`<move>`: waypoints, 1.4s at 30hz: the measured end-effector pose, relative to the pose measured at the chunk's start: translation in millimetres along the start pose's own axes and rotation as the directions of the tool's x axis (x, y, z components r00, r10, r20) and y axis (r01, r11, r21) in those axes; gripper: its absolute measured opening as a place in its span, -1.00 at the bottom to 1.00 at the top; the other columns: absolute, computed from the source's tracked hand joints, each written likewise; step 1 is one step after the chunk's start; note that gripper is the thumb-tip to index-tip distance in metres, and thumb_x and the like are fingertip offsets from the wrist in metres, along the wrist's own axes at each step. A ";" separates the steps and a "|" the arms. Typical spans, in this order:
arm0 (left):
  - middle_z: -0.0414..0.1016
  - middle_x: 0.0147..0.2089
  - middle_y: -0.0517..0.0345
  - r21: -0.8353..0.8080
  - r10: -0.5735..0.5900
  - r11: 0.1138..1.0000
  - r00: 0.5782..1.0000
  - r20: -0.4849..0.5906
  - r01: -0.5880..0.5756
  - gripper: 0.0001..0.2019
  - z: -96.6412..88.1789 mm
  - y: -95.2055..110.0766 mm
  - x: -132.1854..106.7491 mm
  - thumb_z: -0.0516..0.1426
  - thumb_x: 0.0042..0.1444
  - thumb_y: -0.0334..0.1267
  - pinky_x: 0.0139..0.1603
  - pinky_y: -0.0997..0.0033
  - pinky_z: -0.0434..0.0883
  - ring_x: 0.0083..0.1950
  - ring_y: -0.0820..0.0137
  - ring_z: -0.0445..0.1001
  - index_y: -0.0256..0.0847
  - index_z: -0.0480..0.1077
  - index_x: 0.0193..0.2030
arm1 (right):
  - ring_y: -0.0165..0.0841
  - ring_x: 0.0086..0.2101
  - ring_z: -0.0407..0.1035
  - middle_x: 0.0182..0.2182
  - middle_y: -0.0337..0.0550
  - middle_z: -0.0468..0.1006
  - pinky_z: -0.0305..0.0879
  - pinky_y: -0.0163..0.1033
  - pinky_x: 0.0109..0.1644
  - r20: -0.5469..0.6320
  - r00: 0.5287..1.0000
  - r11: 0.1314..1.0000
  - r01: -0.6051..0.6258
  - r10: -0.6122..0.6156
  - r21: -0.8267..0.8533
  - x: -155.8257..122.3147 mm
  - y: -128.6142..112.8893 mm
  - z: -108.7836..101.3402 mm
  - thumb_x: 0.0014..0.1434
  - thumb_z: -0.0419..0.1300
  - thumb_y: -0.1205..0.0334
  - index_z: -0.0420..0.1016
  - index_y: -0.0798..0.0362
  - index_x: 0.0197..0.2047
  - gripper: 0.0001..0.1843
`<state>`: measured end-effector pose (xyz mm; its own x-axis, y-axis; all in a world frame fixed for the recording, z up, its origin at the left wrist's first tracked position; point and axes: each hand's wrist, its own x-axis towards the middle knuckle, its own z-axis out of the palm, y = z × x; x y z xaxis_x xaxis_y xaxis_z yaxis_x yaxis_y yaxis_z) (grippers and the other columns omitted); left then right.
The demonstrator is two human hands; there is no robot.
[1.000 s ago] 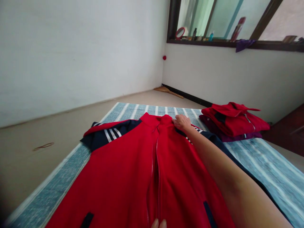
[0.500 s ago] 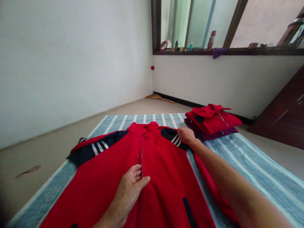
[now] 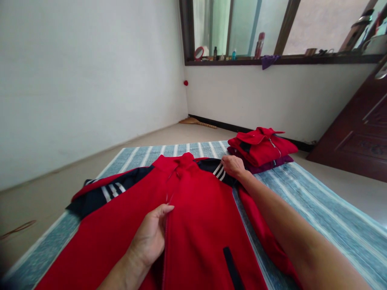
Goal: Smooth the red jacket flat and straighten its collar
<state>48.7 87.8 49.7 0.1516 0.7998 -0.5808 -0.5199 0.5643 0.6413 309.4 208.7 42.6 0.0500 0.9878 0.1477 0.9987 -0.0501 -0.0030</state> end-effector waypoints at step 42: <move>0.45 -0.06 -0.10 0.885 0.567 -0.414 0.701 0.433 -0.212 -0.72 8.1 86.1 95.7 0.02 -0.02 -0.52 0.03 0.21 0.35 0.03 0.16 0.42 -0.21 0.38 -0.18 | -0.17 -0.04 0.34 -0.05 -0.04 0.48 0.29 -0.10 0.06 -0.305 0.711 0.660 0.703 -0.634 0.266 -222.0 -137.7 -4.4 0.06 0.15 -0.28 0.34 0.04 -0.02 -0.38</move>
<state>25.3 214.5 53.4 0.1755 0.9692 0.1730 0.9274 -0.2217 0.3013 160.8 -4.4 14.5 -0.5991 0.6886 0.4085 0.6950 0.7006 -0.1616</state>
